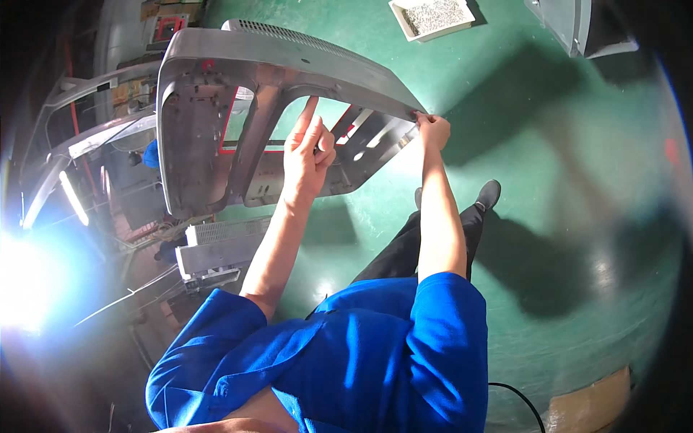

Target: Assembling industrial metal housing units by inserting components and checking fit.

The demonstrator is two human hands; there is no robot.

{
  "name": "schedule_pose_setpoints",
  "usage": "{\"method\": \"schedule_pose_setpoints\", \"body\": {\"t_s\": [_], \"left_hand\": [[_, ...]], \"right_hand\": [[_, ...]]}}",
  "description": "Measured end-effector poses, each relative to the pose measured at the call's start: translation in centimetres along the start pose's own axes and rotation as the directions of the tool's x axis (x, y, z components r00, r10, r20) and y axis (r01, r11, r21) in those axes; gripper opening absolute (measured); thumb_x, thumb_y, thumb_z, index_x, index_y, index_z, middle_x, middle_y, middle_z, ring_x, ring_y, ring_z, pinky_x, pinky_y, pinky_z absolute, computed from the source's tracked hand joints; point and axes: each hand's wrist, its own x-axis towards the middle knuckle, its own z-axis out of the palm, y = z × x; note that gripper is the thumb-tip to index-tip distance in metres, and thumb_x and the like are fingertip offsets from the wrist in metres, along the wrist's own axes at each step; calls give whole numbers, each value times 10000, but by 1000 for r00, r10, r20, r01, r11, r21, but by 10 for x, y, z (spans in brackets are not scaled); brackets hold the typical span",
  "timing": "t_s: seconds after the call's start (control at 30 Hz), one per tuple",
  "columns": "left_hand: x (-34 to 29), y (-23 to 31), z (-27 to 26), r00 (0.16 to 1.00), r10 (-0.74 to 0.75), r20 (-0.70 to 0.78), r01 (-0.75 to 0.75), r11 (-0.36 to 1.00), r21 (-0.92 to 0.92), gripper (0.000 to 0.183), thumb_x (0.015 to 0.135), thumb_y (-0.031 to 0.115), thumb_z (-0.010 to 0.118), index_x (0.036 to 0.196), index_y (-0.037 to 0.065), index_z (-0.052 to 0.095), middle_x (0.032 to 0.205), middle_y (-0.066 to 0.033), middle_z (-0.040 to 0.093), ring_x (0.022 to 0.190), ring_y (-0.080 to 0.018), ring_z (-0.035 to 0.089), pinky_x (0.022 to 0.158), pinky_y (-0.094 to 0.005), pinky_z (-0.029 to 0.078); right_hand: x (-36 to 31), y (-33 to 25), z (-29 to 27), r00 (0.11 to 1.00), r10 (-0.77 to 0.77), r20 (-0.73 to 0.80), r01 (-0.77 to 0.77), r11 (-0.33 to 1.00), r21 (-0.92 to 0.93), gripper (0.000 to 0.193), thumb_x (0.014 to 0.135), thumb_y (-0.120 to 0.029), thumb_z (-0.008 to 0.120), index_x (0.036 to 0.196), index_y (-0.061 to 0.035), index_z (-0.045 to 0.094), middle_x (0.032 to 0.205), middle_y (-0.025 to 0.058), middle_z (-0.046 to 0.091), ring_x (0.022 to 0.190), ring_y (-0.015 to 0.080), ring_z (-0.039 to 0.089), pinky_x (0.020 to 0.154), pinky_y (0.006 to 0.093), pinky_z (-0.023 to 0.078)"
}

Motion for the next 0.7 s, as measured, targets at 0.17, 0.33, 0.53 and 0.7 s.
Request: {"method": "schedule_pose_setpoints", "body": {"t_s": [0.17,0.33,0.53,0.7], "left_hand": [[1,4,-2,999,-32,-31,32,999,-7,485,935,180,508,1387,123,341,533,25,375,426,-42,236,404,-191,217],[6,7,-8,995,-56,-80,57,998,2,496,931,197,515,1385,103,339,551,27,385,435,-42,256,399,-192,226],[-24,-68,-45,962,-274,1,274,961,36,321,921,263,529,1121,15,568,573,44,397,472,-28,306,405,-184,207],[-82,-110,-72,855,-499,-139,456,852,-258,272,924,255,523,1084,44,586,577,52,375,453,-27,256,402,-191,191]], "right_hand": [[-12,-21,2,998,-65,7,65,984,-164,214,755,-296,688,731,-83,704,637,22,656,622,169,626,610,320,468],[-1,-34,4,976,-165,145,196,953,-231,208,751,-268,692,759,-61,703,655,41,655,603,154,605,603,296,460],[39,-36,-11,973,-118,199,118,993,14,158,755,-128,695,880,-32,681,709,61,652,569,124,588,532,256,470],[41,7,-74,921,148,360,-200,973,111,197,736,9,677,929,12,636,761,76,633,546,110,564,453,218,456]]}}
